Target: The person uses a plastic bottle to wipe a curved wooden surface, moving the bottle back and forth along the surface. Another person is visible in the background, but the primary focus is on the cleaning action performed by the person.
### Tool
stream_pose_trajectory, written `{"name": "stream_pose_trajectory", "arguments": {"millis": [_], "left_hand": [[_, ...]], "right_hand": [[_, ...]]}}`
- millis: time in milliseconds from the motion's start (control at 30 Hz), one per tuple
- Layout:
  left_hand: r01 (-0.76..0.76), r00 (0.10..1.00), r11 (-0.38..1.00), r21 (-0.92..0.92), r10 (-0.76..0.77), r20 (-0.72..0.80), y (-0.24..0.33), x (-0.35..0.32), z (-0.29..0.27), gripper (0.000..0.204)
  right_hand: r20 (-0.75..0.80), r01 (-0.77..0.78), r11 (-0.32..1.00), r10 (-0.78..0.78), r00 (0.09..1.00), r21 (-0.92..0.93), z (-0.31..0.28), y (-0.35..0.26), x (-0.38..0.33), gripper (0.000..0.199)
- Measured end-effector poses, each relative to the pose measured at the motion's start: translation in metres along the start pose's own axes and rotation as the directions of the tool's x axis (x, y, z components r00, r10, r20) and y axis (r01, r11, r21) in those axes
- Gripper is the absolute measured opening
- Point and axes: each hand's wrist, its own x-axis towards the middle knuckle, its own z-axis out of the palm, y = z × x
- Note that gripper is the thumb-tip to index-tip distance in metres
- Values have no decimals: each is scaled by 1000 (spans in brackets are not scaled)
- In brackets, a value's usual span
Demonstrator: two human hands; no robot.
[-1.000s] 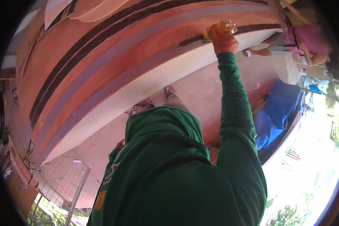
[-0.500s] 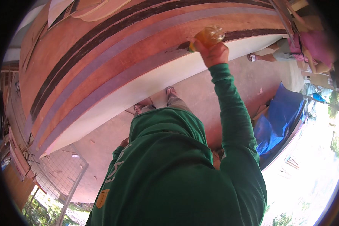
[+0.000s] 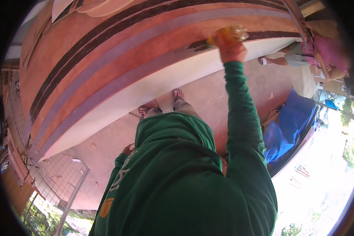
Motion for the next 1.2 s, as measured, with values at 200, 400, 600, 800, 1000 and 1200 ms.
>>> {"name": "stream_pose_trajectory", "arguments": {"millis": [200,400,600,800,1000,1200], "left_hand": [[-70,997,997,40,70,23,32,-17,8,53],[-9,1000,1000,11,10,-10,25,-6,-1,68],[-97,995,992,86,96,11,-5,23,-16,78],[-71,997,996,62,70,24,30,4,-6,69],[-20,997,999,31,17,73,4,10,-14,67],[-4,999,1000,21,3,47,13,15,-25,76]], "right_hand": [[-66,90,995,-87,994,36,-9,16,19,58],[-10,-65,935,65,998,-349,1,-29,16,66],[42,20,980,-12,999,-197,5,-39,-1,66],[-12,82,978,-86,996,-193,-10,-22,6,63],[13,125,953,-126,992,-275,-12,-23,-16,62],[-37,133,955,-148,988,-264,-17,-23,-14,56]]}}
